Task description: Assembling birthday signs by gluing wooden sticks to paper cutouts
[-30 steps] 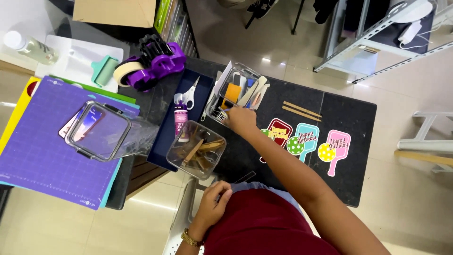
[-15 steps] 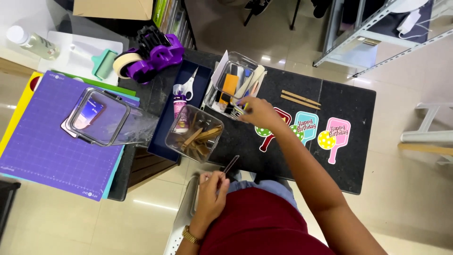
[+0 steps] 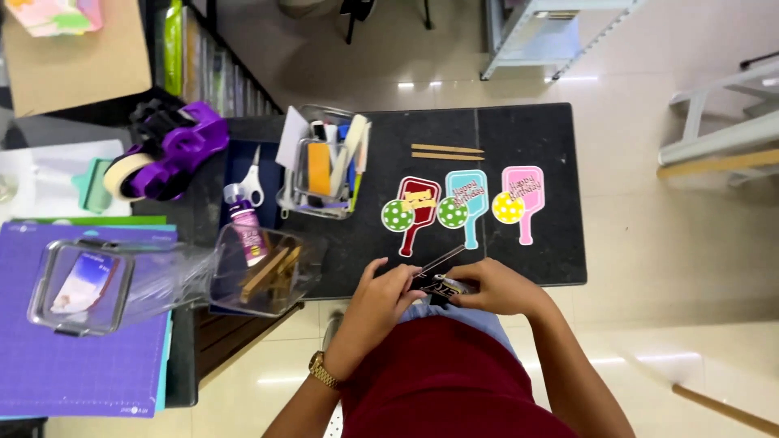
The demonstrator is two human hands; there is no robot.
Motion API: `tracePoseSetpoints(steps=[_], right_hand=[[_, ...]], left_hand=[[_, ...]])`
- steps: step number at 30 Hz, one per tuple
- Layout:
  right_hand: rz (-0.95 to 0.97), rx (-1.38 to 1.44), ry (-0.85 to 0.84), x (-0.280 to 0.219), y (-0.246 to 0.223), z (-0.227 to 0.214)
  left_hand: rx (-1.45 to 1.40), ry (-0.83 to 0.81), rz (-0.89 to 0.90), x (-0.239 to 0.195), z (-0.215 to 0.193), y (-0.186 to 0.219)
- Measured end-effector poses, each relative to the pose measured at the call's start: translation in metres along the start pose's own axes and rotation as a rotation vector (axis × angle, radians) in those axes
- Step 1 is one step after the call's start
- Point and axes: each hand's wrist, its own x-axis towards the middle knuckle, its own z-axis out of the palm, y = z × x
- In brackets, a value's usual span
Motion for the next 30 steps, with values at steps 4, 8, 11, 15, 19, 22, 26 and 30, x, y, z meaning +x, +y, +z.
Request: tracePoseSetpoints(steps=[4,8,11,15,19,22,26,30], right_hand=[[0.043,-0.091,0.022,-0.013,0.008,-0.015],[0.046,-0.119,-0.017,-0.002,0.014,-0.022],[0.027,-0.253,-0.064,0.013,0.040,-0.030],[0.187,-0.367,-0.018,0.014,0.076,-0.061],[0.212,-0.280,0.064,0.002,0.086,-0.101],[0.155,-0.203,0.161,0.009,0.098,-0.107],[0.053,-0.056,0.196,0.022,0.098,-0.095],[-0.180,0.286,0.295,0.029,0.097,-0.074]], left_hand=[[-0.074,-0.086,-0.028,0.018,0.027,-0.005],[-0.169,-0.012,-0.099,0.025,0.037,-0.010],[-0.326,0.063,-0.226,0.023,0.040,-0.015],[-0.223,0.239,-0.480,0.008,0.034,-0.044],[0.427,0.263,-0.580,-0.012,0.060,-0.098],[0.837,0.305,-0.633,-0.004,0.067,-0.106],[0.910,0.332,-0.655,0.004,0.071,-0.104],[0.546,0.383,-0.698,0.009,0.069,-0.084]])
